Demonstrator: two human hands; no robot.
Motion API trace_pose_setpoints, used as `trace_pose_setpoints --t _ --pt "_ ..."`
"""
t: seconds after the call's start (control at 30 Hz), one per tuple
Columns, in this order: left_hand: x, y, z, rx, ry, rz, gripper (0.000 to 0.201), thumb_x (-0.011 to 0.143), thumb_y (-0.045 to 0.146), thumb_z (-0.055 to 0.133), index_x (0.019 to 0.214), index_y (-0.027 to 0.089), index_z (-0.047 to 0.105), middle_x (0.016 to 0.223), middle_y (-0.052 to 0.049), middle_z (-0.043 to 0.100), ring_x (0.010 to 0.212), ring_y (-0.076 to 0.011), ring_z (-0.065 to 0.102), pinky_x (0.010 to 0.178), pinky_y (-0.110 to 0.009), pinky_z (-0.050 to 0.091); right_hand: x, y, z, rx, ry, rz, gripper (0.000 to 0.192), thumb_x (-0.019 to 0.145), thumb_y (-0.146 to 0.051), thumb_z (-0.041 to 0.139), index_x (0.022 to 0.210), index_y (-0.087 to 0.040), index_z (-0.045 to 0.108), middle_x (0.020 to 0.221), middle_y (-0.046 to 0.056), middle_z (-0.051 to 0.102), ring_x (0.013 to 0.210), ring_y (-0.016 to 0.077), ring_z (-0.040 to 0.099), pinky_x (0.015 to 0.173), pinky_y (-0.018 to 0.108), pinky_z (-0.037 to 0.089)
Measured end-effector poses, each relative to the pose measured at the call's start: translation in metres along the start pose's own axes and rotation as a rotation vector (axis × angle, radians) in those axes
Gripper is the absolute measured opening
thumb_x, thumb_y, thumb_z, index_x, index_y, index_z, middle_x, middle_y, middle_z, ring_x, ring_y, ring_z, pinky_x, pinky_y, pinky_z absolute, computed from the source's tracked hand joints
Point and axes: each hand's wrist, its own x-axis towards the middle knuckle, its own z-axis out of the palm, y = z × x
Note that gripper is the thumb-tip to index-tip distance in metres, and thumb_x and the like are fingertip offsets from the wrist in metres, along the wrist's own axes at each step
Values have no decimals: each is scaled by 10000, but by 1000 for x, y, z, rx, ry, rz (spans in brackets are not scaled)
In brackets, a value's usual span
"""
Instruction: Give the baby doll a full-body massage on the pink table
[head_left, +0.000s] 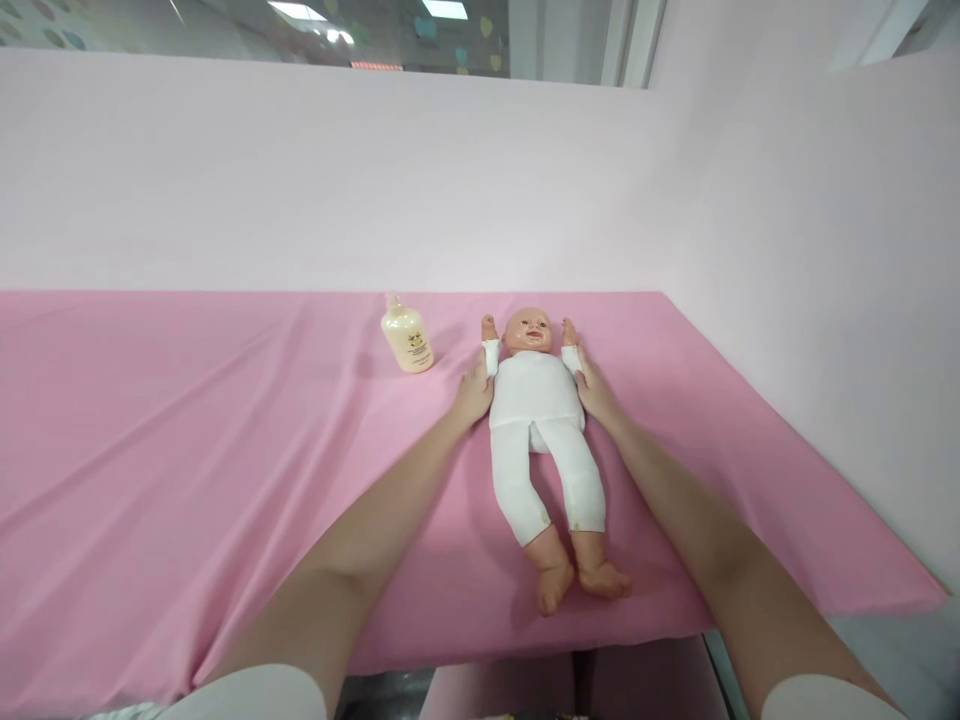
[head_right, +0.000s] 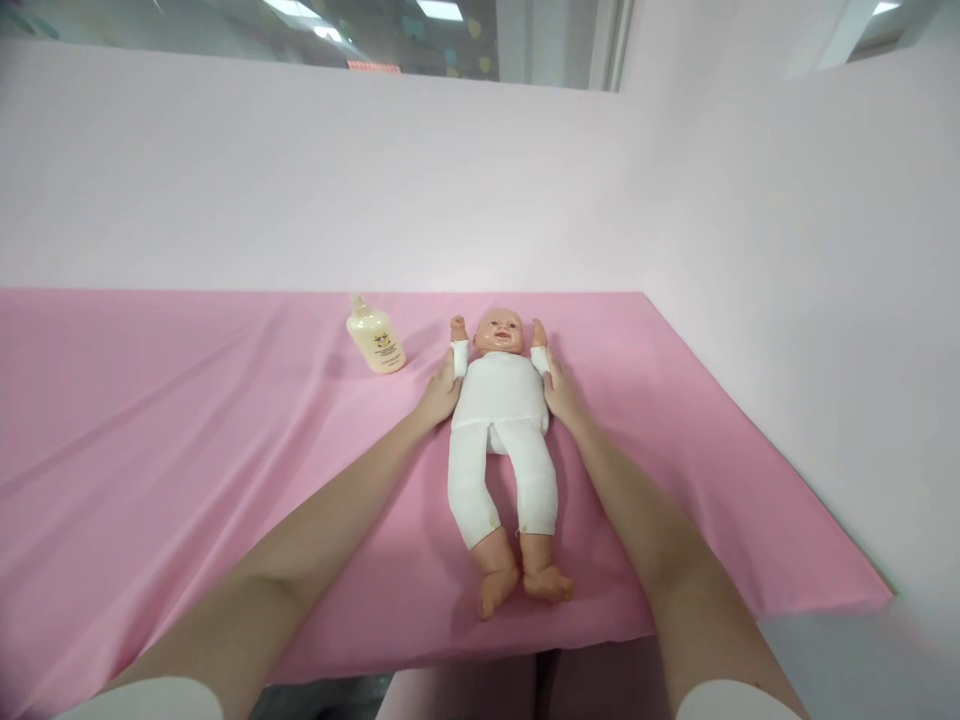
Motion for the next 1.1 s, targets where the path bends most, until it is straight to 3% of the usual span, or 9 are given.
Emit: trace_pose_setpoints --t 0.13,0.3,0.4,0.5,0.6,0.7,0.83,0.97,1.1 --pt "-1 11 -8 36 -64 -97 775 926 346 510 1613 176 196 1341 -180 639 1203 -410 617 1011 -599 471 -1 -1 0 8 59 41 662 938 -468 515 1533 -226 354 1514 139 509 1427 328 462 1198 595 348" --pt "-4 17 -12 -57 -26 -165 707 912 396 572 1552 199 345 1146 -147 723 998 -368 695 918 -547 526 -2 -4 -1 -9 89 106 614 891 -362 567 1472 -228 422 1456 144 557 1358 327 525 1152 613 394" --pt "-5 18 -13 -131 1 -176 639 895 369 593 1486 203 416 1279 -145 673 1114 -349 660 981 -528 511 -3 -2 -1 30 135 141 548 862 -346 600 1390 -239 498 1360 129 623 1277 311 582 1119 580 437" --pt "-4 19 -12 -198 71 -186 733 852 300 634 1516 209 336 1447 -151 558 1267 -332 585 1071 -516 468 -3 -3 -2 121 195 105 607 845 -364 635 1413 -254 454 1382 118 599 1292 292 568 1120 540 444" --pt "-4 22 -11 -229 141 -109 772 816 245 660 1508 215 318 1466 -152 531 1310 -302 554 1106 -486 448 -4 -10 -3 201 222 41 760 834 -405 669 1492 -257 317 1374 135 579 1286 278 566 1113 512 451" --pt "-5 26 -11 -202 195 21 617 807 262 674 1381 187 459 1301 -141 631 1205 -276 616 1057 -455 492 -7 -20 -4 194 236 -40 845 812 -442 704 1506 -242 265 1310 144 584 1243 273 580 1096 490 460" --pt "-8 32 -13 -125 183 136 488 786 342 710 1230 190 578 1097 -86 695 1055 -251 668 1026 -450 513 -12 -30 -5 109 213 -188 651 835 -437 668 1403 -235 424 1180 106 625 1113 252 622 1052 463 491" --pt "-11 37 -18 -45 76 229 341 780 398 714 1054 206 651 1068 -70 717 1048 -256 669 1016 -441 512 -17 -37 -6 -53 117 -358 383 839 -347 607 1206 -239 588 1086 88 673 1033 268 632 1002 491 508" --pt "-11 35 -18 -43 23 236 418 808 427 680 1151 194 624 1145 -94 702 1113 -282 653 1051 -474 492 -17 -35 -3 -114 62 -407 378 868 -337 572 1229 -225 586 1122 111 684 1077 292 635 1019 516 505"
